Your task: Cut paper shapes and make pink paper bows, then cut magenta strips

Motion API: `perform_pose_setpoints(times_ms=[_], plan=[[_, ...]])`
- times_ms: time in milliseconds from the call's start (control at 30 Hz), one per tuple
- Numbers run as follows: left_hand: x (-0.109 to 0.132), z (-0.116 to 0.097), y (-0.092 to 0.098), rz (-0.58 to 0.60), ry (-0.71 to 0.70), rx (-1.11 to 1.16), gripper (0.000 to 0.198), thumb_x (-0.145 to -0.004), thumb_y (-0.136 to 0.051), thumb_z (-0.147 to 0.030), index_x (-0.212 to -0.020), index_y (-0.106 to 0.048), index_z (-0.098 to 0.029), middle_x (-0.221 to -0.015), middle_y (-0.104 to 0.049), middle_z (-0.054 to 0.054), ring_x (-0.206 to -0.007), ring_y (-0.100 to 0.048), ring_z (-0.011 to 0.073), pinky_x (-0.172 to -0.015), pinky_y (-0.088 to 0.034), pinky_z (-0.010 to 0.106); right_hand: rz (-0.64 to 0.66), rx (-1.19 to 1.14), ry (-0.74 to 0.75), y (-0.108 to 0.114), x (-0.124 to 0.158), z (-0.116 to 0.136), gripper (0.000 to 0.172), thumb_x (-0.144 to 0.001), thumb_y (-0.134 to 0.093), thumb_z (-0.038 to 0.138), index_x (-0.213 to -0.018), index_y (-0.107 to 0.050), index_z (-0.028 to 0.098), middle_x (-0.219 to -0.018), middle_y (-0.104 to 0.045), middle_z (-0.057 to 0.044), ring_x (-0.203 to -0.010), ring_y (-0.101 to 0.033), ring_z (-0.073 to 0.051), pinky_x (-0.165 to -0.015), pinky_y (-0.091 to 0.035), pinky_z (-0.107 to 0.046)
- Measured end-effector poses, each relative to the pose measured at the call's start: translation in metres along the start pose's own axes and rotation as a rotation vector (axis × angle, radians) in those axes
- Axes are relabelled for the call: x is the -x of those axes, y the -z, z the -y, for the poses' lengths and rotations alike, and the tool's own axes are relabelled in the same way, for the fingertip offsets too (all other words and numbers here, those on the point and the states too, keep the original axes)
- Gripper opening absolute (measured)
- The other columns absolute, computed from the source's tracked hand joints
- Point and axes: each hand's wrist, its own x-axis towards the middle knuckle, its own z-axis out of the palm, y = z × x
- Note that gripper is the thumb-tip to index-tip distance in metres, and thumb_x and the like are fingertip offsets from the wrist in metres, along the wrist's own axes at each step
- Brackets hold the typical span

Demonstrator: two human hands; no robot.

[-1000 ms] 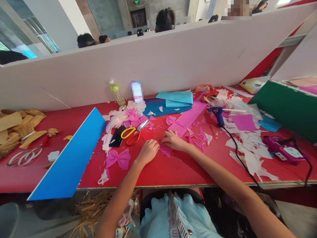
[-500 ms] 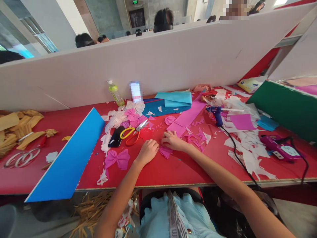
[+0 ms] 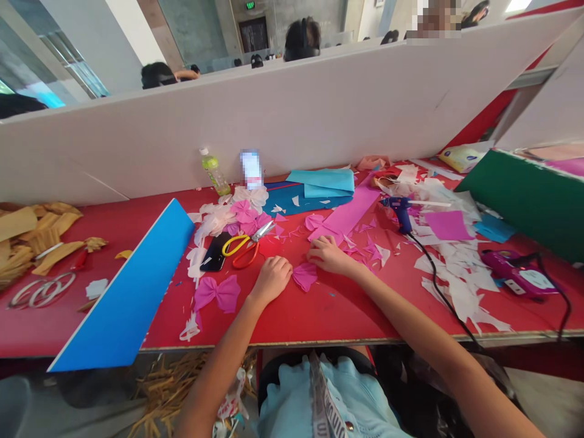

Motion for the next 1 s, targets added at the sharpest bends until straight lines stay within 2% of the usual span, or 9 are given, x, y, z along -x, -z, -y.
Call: perform_pose_setpoints(times_ms=[167,233,333,400,600,800,933,1000], plan=[[0.001,0.004,0.000,-0.108,0.150,-0.063,0.010,-0.087,-0.047,-0.019,-0.083,-0.057,-0.018,-0.084,-0.060,0.005,-0.085,-0.052,0.0196,-0.079,-0.040,0.036,-0.166,-0.074,-0.024,0.002,-0.001,0.007,0.021,-0.089,-0.043,0.027,-0.091,-0.063,0.019,-0.092,-0.055,-0.008,-0.087,-0.043,-0.020,-0.079,-0.031,-0.034],[0.001,0.005,-0.001,-0.104,0.200,-0.079,0.009,-0.086,-0.049,-0.019,-0.082,-0.057,-0.018,-0.083,-0.060,0.006,-0.085,-0.052,0.0206,-0.079,-0.040,0.037,-0.190,-0.058,-0.014,0.000,-0.001,0.011,0.024,-0.091,-0.041,0.028,-0.092,-0.063,0.019,-0.093,-0.055,-0.009,-0.088,-0.042,-0.021,-0.079,-0.030,-0.035],[0.001,0.007,-0.002,-0.060,0.210,-0.088,0.009,-0.085,-0.049,-0.018,-0.080,-0.057,-0.018,-0.081,-0.059,0.006,-0.083,-0.052,0.0215,-0.077,-0.039,0.038,-0.189,-0.035,-0.023,-0.004,-0.001,0.013,0.026,-0.092,-0.038,0.028,-0.094,-0.063,0.020,-0.094,-0.055,-0.009,-0.087,-0.042,-0.021,-0.078,-0.030,-0.035],[0.001,0.007,-0.003,-0.077,0.213,-0.070,0.011,-0.086,-0.047,-0.018,-0.080,-0.057,-0.019,-0.082,-0.060,0.006,-0.084,-0.052,0.0214,-0.078,-0.039,0.038,-0.202,-0.040,-0.045,-0.006,-0.001,0.011,0.026,-0.091,-0.038,0.026,-0.095,-0.063,0.020,-0.095,-0.055,-0.010,-0.087,-0.043,-0.021,-0.078,-0.030,-0.036],[0.000,0.007,-0.004,-0.062,0.231,-0.068,0.011,-0.086,-0.047,-0.018,-0.080,-0.057,-0.018,-0.082,-0.060,0.006,-0.084,-0.053,0.0214,-0.077,-0.039,0.037,-0.319,-0.047,-0.129,-0.006,0.000,0.005,0.024,-0.090,-0.039,0.024,-0.094,-0.063,0.021,-0.096,-0.056,-0.010,-0.089,-0.044,-0.023,-0.079,-0.031,-0.037],[0.000,0.006,-0.005,-0.115,0.246,-0.056,0.012,-0.086,-0.047,-0.019,-0.079,-0.057,-0.018,-0.081,-0.060,0.005,-0.083,-0.053,0.0201,-0.077,-0.039,0.035,-0.444,-0.020,-0.215,0.001,0.003,-0.001,0.024,-0.090,-0.038,0.023,-0.089,-0.061,0.020,-0.090,-0.057,-0.009,-0.086,-0.044,-0.023,-0.076,-0.032,-0.036],[0.001,0.007,-0.004,-0.237,0.290,-0.008,0.012,-0.087,-0.046,-0.019,-0.082,-0.057,-0.019,-0.085,-0.061,0.005,-0.086,-0.053,0.0195,-0.080,-0.039,0.035,-0.532,-0.036,-0.268,0.005,0.004,-0.010,0.021,-0.087,-0.040,0.022,-0.087,-0.061,0.022,-0.086,-0.057,-0.008,-0.084,-0.046,-0.023,-0.076,-0.033,-0.038],[0.002,0.007,-0.005,-0.211,0.303,-0.021,0.011,-0.086,-0.047,-0.019,-0.081,-0.057,-0.019,-0.084,-0.061,0.006,-0.085,-0.054,0.0201,-0.078,-0.039,0.036,-0.562,-0.035,-0.302,0.006,0.004,-0.014,0.020,-0.085,-0.042,0.021,-0.087,-0.061,0.022,-0.086,-0.058,-0.008,-0.083,-0.047,-0.024,-0.076,-0.033,-0.039]])
